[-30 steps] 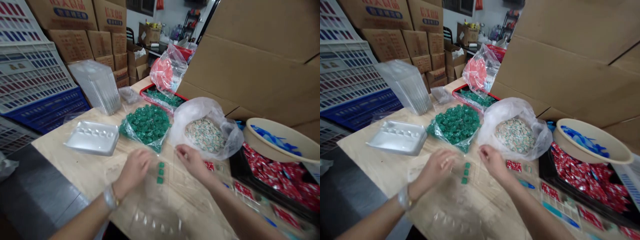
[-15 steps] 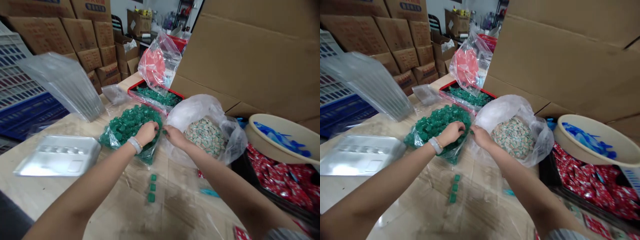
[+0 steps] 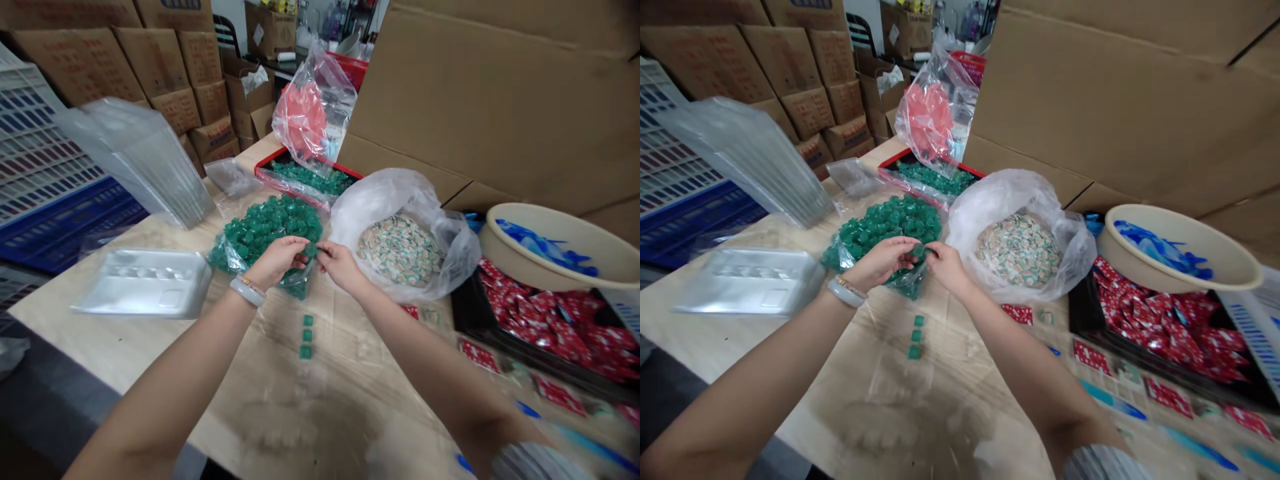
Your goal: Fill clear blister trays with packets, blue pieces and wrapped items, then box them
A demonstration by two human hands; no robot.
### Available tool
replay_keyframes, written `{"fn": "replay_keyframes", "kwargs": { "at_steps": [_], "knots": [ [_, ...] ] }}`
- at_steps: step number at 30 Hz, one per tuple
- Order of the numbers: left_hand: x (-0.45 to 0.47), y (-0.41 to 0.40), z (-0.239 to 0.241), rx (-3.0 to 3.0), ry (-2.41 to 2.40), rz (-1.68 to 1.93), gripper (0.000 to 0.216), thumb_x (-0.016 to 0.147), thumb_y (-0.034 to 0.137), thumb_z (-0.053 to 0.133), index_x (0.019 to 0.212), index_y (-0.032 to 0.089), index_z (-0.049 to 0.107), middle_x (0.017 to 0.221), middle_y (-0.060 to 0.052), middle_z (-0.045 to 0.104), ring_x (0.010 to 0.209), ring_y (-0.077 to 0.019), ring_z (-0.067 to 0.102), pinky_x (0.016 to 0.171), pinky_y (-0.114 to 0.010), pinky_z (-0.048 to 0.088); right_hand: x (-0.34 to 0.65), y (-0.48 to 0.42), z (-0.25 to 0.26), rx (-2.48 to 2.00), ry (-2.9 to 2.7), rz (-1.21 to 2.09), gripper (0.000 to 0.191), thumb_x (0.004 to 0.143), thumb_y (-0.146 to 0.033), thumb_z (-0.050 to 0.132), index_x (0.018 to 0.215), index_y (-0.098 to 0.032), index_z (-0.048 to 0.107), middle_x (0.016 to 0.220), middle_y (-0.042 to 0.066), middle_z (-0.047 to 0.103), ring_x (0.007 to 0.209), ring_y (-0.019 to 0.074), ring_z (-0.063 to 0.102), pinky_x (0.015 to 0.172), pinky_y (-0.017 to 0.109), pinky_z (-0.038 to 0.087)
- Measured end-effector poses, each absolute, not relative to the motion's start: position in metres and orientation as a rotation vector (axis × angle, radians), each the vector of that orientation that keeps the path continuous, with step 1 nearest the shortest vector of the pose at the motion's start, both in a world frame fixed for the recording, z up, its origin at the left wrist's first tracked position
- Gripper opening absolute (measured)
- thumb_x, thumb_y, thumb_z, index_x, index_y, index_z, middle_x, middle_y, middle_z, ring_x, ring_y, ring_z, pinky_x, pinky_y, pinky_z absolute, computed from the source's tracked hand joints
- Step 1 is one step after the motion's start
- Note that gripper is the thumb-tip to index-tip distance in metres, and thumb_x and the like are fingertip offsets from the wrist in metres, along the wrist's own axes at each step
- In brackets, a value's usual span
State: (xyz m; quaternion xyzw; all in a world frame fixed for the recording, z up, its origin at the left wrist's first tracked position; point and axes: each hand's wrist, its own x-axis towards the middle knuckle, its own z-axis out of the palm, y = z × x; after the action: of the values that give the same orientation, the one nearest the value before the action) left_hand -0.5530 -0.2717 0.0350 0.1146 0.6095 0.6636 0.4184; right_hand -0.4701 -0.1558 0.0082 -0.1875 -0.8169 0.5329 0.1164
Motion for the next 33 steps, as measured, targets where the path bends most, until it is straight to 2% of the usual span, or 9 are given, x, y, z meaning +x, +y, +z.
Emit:
{"fn": "replay_keyframes", "kwargs": {
  "at_steps": [5,7,9,13,16,20,24,29,33],
  "knots": [
    [-0.516,-0.301,0.042,0.469,1.545,1.69,0.021,0.065,0.024,0.063,0.081,0.01,0.062,0.07,-0.001,0.058,0.056,-0.0068,0.05,0.054,-0.02,0.042,-0.438,-0.184,0.012,-0.415,-2.351,1.332,0.027,0.064,-0.009,0.039,0.081,-0.018,0.058,0.066,-0.003,0.054,0.06,0.0098,0.05,0.059,0.022,0.04],
    [-0.492,-0.327,0.039,0.451,1.546,1.667,0.023,0.066,0.025,0.062,0.084,0.011,0.062,0.067,0.0,0.058,0.055,-0.0069,0.05,0.054,-0.02,0.042,-0.405,-0.198,0.005,-0.444,-2.339,1.385,0.027,0.063,-0.009,0.039,0.08,-0.018,0.058,0.072,-0.001,0.057,0.066,0.0104,0.051,0.062,0.023,0.041],
    [-0.464,-0.357,0.033,0.367,1.499,1.59,0.025,0.068,0.026,0.06,0.089,0.012,0.062,0.067,-0.001,0.059,0.055,-0.0076,0.051,0.053,-0.02,0.042,-0.366,-0.216,-0.006,-0.56,-2.334,1.496,0.027,0.063,-0.009,0.041,0.082,-0.017,0.058,0.07,-0.001,0.056,0.062,0.0104,0.051,0.059,0.023,0.041],
    [-0.413,-0.404,0.014,0.151,1.551,1.513,0.024,0.067,0.017,0.055,0.09,0.012,0.061,0.076,-0.002,0.062,0.058,-0.0078,0.054,0.059,-0.021,0.044,-0.308,-0.256,-0.022,-0.659,-2.342,1.619,0.027,0.068,-0.012,0.047,0.092,-0.018,0.058,0.076,0.001,0.057,0.063,0.0111,0.054,0.056,0.023,0.044],
    [-0.392,-0.414,-0.003,0.141,1.717,1.551,0.023,0.066,0.015,0.051,0.087,0.012,0.06,0.077,-0.001,0.062,0.056,-0.0079,0.054,0.059,-0.021,0.044,-0.301,-0.277,-0.025,-0.491,-2.38,1.436,0.025,0.075,-0.014,0.046,0.096,-0.019,0.058,0.088,0.006,0.057,0.078,0.0135,0.056,0.067,0.027,0.047],
    [-0.384,-0.41,-0.022,0.292,1.927,1.61,0.021,0.071,0.019,0.048,0.088,0.014,0.059,0.08,-0.002,0.062,0.062,-0.0108,0.054,0.062,-0.024,0.045,-0.31,-0.287,-0.029,-0.253,-2.504,1.048,0.022,0.08,-0.013,0.042,0.093,-0.019,0.058,0.094,0.008,0.06,0.091,0.017,0.053,0.081,0.034,0.044],
    [-0.381,-0.408,-0.031,0.4,2.01,1.638,0.02,0.073,0.021,0.047,0.09,0.016,0.057,0.084,-0.004,0.061,0.072,-0.0136,0.056,0.068,-0.026,0.044,-0.309,-0.286,-0.038,-0.216,-2.6,0.89,0.015,0.079,-0.016,0.046,0.085,-0.019,0.059,0.091,0.007,0.061,0.089,0.0191,0.052,0.08,0.038,0.044],
    [-0.379,-0.413,-0.034,0.409,2.003,1.621,0.018,0.074,0.02,0.048,0.089,0.016,0.057,0.085,-0.004,0.061,0.079,-0.0154,0.056,0.072,-0.027,0.044,-0.306,-0.277,-0.041,-0.129,-2.694,0.92,0.02,0.083,-0.017,0.04,0.086,-0.018,0.059,0.091,0.01,0.057,0.086,0.0174,0.053,0.076,0.033,0.047],
    [-0.382,-0.414,-0.03,0.364,1.856,1.694,0.02,0.073,0.02,0.051,0.091,0.016,0.058,0.088,-0.004,0.061,0.078,-0.014,0.056,0.072,-0.026,0.044,-0.312,-0.272,-0.03,-0.102,-2.873,0.833,0.02,0.081,-0.013,0.041,0.086,-0.018,0.06,0.088,0.009,0.058,0.084,0.0191,0.052,0.076,0.036,0.045]
  ]
}}
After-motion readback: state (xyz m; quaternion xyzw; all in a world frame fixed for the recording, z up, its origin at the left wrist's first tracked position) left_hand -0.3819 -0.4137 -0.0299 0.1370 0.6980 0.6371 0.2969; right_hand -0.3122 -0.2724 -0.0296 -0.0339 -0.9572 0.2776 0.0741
